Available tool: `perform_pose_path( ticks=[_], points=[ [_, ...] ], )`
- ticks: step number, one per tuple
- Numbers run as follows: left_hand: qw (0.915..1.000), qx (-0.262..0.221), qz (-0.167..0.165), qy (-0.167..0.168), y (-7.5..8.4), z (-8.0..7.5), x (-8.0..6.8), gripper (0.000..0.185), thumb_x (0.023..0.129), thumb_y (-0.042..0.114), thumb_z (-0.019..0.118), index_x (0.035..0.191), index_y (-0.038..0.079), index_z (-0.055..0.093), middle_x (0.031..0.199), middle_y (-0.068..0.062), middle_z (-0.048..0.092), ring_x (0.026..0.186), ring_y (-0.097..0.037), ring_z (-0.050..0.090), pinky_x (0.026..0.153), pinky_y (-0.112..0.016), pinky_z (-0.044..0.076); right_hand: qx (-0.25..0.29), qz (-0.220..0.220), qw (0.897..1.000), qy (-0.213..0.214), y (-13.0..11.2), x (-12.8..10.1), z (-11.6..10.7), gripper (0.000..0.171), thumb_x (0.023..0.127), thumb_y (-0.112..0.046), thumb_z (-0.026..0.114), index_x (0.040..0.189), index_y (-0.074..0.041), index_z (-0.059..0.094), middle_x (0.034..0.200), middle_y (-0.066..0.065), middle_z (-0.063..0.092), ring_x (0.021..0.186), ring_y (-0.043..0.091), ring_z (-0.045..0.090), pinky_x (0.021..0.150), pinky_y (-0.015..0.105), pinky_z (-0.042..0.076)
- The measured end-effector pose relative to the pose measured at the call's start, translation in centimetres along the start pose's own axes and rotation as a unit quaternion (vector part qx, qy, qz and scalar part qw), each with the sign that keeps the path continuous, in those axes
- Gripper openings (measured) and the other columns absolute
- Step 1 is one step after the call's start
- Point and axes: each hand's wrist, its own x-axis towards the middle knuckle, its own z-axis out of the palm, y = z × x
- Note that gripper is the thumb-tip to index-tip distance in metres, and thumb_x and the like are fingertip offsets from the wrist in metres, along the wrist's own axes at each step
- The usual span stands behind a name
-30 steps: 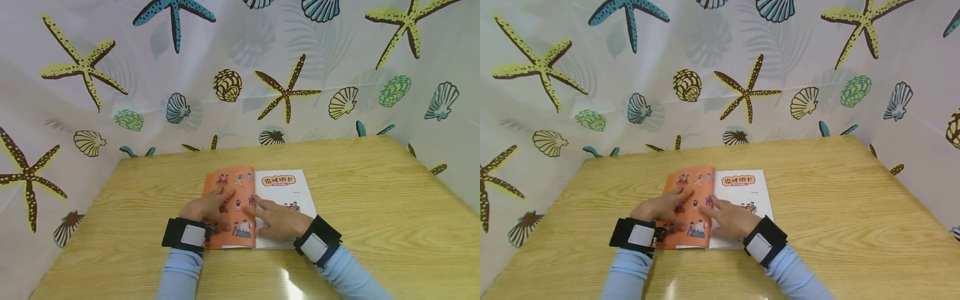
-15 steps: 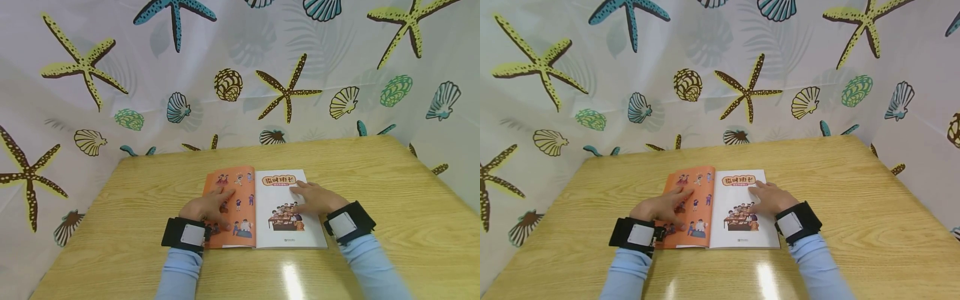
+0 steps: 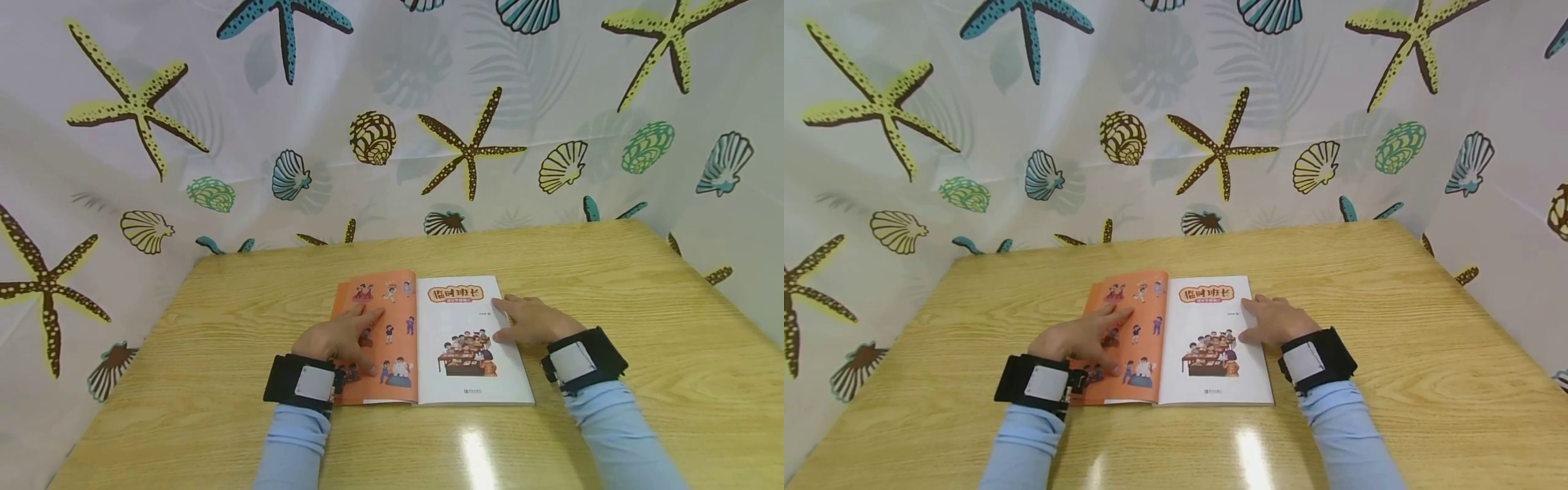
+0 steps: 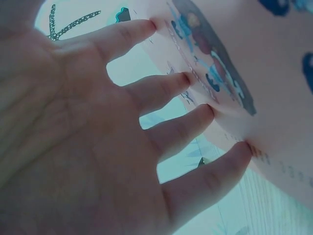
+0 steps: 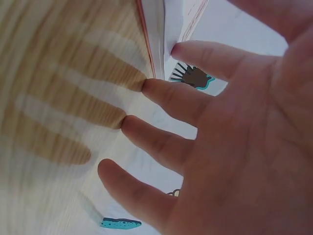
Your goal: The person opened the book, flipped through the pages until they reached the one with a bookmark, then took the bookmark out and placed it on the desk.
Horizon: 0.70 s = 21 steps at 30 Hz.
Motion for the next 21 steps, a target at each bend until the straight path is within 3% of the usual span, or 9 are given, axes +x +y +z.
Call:
perform_pose_path(
  ticks=[7,18,21],
  points=[
    [1.0000,-0.004,0.006,-0.003,0.05,-0.13,-0.11,0.104,0.080,0.022,0.088,0.163,0.016,0.025,0.168,-0.018,0.012,0.153,-0.038,0.012,0.114,-0.059,0.029,-0.016,0.025,1.000,0.004,-0.13,0.33,0.06,0.079,0.093,-0.026,0.073,0.136,0.029,0.036,0.149,0.048,0.024,0.137,0.063,0.027,0.112,0.064,0.028],
    [1.0000,-0.008,0.004,-0.001,-0.14,-0.03,0.05,0.105,0.078,0.022,0.089,0.163,0.017,0.027,0.168,-0.016,0.013,0.153,-0.037,0.013,0.114,-0.059,0.030,-0.014,0.018,1.000,-0.003,-0.31,0.16,0.01,0.074,0.094,-0.024,0.072,0.136,0.027,0.039,0.150,0.047,0.021,0.137,0.064,0.025,0.113,0.065,0.027],
    [0.9999,-0.008,0.007,-0.002,-0.19,-0.02,0.00,0.105,0.079,0.023,0.089,0.163,0.017,0.026,0.168,-0.017,0.013,0.153,-0.037,0.013,0.114,-0.059,0.031,-0.018,0.013,1.000,0.004,-0.43,0.15,0.00,0.069,0.093,-0.023,0.073,0.131,0.027,0.045,0.148,0.048,0.025,0.134,0.062,0.033,0.110,0.062,0.034]
  ],
)
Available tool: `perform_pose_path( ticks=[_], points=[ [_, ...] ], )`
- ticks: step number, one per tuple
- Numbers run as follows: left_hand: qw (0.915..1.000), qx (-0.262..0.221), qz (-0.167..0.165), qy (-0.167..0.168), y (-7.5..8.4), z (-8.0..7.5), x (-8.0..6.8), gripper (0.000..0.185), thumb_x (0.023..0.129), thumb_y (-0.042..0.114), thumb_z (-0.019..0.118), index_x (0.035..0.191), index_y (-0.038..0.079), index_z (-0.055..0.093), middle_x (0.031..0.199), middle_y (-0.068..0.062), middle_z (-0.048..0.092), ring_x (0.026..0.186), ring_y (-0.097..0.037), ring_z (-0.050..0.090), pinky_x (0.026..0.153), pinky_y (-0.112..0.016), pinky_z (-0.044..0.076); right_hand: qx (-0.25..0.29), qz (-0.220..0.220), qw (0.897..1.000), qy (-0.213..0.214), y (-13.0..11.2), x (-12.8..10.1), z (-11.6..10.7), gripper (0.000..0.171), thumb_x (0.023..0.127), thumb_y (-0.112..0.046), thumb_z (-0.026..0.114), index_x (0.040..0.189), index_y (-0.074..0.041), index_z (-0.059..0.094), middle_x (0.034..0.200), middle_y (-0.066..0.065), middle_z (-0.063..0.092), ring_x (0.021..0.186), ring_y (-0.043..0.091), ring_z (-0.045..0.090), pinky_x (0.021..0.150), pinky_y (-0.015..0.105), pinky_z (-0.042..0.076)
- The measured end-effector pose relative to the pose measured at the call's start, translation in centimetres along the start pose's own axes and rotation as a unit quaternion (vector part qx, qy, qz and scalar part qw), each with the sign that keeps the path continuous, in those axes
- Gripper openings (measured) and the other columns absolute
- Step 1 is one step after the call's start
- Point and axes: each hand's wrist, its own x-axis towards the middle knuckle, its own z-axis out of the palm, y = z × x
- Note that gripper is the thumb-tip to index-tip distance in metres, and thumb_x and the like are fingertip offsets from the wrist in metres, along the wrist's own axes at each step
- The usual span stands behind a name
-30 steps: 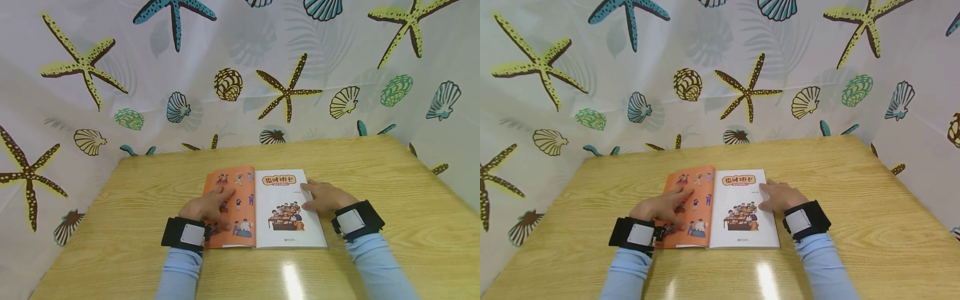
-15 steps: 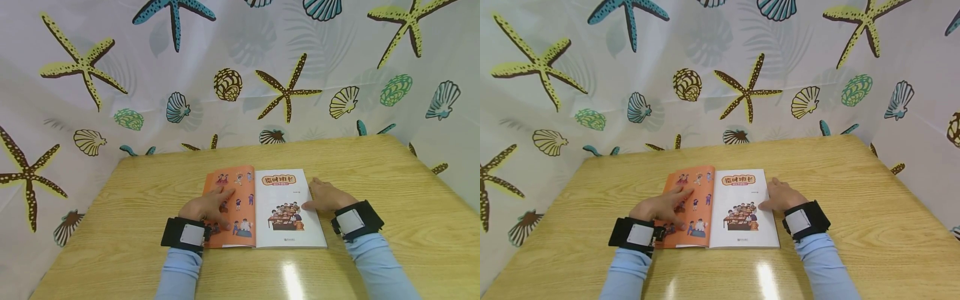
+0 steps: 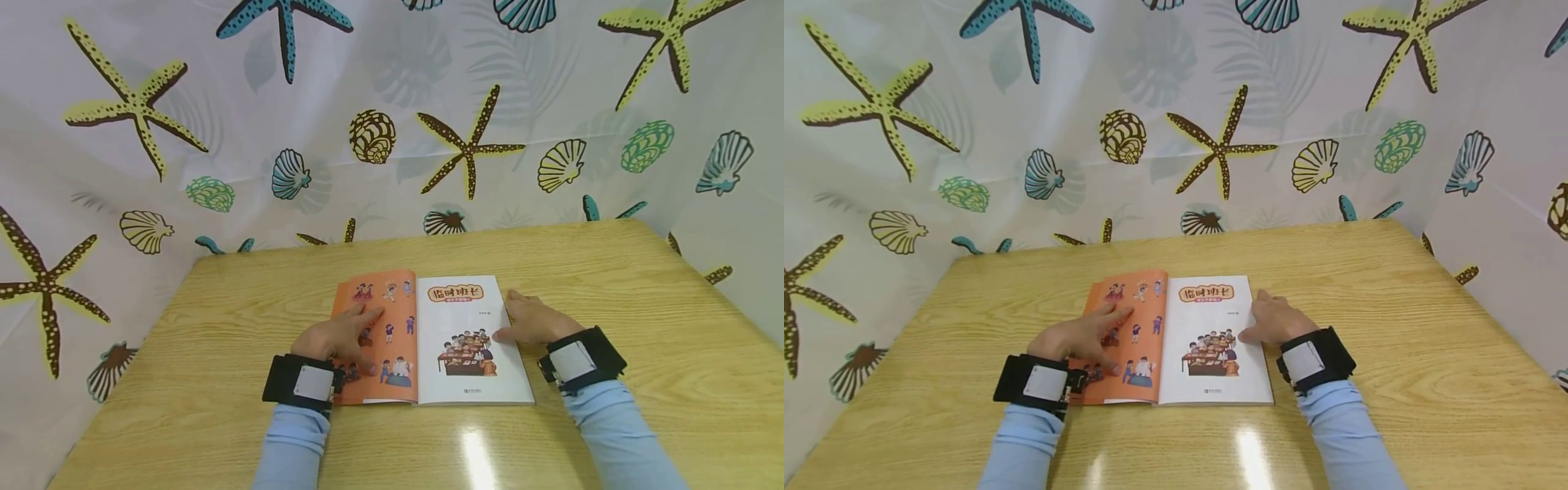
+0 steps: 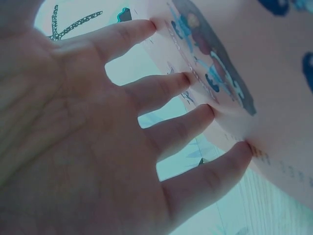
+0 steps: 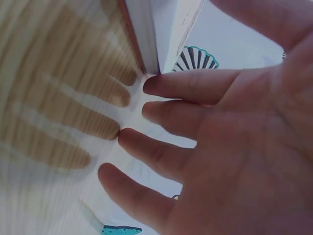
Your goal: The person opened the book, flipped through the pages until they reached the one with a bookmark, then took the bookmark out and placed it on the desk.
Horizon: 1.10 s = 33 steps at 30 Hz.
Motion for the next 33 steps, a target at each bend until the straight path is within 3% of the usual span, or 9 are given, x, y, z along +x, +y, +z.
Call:
perform_pose_path(
  ticks=[2,6,10,13,16,23,26,30,33],
  points=[
    [1.0000,-0.001,0.001,-0.001,0.0,0.0,0.0,0.105,0.079,0.023,0.089,0.163,0.017,0.026,0.168,-0.017,0.013,0.153,-0.038,0.012,0.114,-0.059,0.031,0.000,0.001,1.000,0.011,-0.1,0.1,-0.1,0.064,0.092,-0.023,0.074,0.127,0.025,0.050,0.143,0.046,0.036,0.124,0.056,0.048,0.101,0.057,0.045],
    [1.0000,0.000,0.005,-0.002,0.0,0.0,0.1,0.105,0.079,0.022,0.089,0.163,0.016,0.026,0.168,-0.018,0.012,0.153,-0.038,0.011,0.114,-0.060,0.030,0.028,0.009,0.998,0.056,-0.1,0.2,-0.2,0.054,0.093,-0.019,0.073,0.126,0.020,0.055,0.134,0.040,0.051,0.113,0.048,0.057,0.092,0.053,0.051],
    [1.0000,0.002,0.006,-0.002,0.0,-0.1,0.2,0.105,0.079,0.022,0.089,0.163,0.016,0.025,0.168,-0.018,0.011,0.153,-0.038,0.010,0.115,-0.060,0.028,0.092,0.001,0.988,0.121,-0.2,-0.1,-0.4,0.026,0.095,-0.007,0.069,0.109,0.013,0.061,0.099,0.027,0.067,0.082,0.032,0.066,0.070,0.041,0.056],
    [1.0000,0.002,0.005,-0.002,0.1,-0.1,0.2,0.105,0.079,0.022,0.089,0.163,0.016,0.025,0.168,-0.017,0.011,0.153,-0.038,0.011,0.115,-0.061,0.027,0.127,-0.006,0.981,0.145,-0.3,-0.2,-0.5,0.011,0.096,0.001,0.065,0.096,0.009,0.059,0.073,0.013,0.061,0.059,0.021,0.060,0.053,0.031,0.050],
    [1.0000,0.001,0.005,-0.001,0.1,0.0,0.3,0.105,0.079,0.022,0.089,0.163,0.016,0.026,0.168,-0.018,0.012,0.153,-0.038,0.011,0.115,-0.061,0.027,0.142,-0.002,0.979,0.146,-0.3,-0.1,-0.5,0.006,0.096,0.004,0.063,0.093,0.008,0.059,0.066,0.009,0.059,0.052,0.018,0.058,0.049,0.028,0.048],
    [1.0000,-0.002,0.005,0.001,0.1,0.1,0.2,0.105,0.078,0.021,0.089,0.162,0.016,0.027,0.168,-0.018,0.013,0.153,-0.038,0.013,0.115,-0.060,0.029,0.173,-0.028,0.973,0.148,0.0,0.0,-0.5,0.009,0.099,0.003,0.057,0.100,0.012,0.061,0.067,0.009,0.059,0.051,0.016,0.058,0.048,0.031,0.052],
    [1.0000,-0.004,0.006,0.000,0.1,0.1,0.2,0.105,0.078,0.021,0.089,0.162,0.016,0.027,0.168,-0.018,0.013,0.153,-0.038,0.013,0.114,-0.060,0.029,0.238,-0.069,0.959,0.137,-0.4,-0.2,-0.8,0.026,0.105,0.000,0.046,0.122,0.016,0.059,0.080,0.014,0.064,0.061,0.017,0.062,0.053,0.034,0.057],
    [0.9999,-0.001,0.011,-0.002,0.1,0.1,0.2,0.105,0.079,0.021,0.089,0.162,0.014,0.026,0.167,-0.020,0.012,0.153,-0.039,0.012,0.114,-0.060,0.029,0.316,-0.138,0.935,0.082,-1.6,-0.5,-1.1,0.040,0.108,-0.002,0.037,0.144,0.016,0.043,0.106,0.024,0.066,0.080,0.025,0.068,0.062,0.039,0.060],
    [0.9999,0.001,0.015,0.000,0.2,0.1,0.0,0.104,0.079,0.021,0.089,0.162,0.014,0.026,0.167,-0.021,0.013,0.153,-0.040,0.013,0.114,-0.060,0.030,0.307,-0.186,0.933,0.036,-2.9,-0.5,-0.8,0.042,0.108,-0.003,0.038,0.148,0.012,0.041,0.118,0.028,0.064,0.089,0.030,0.070,0.065,0.037,0.060]
  ],
)
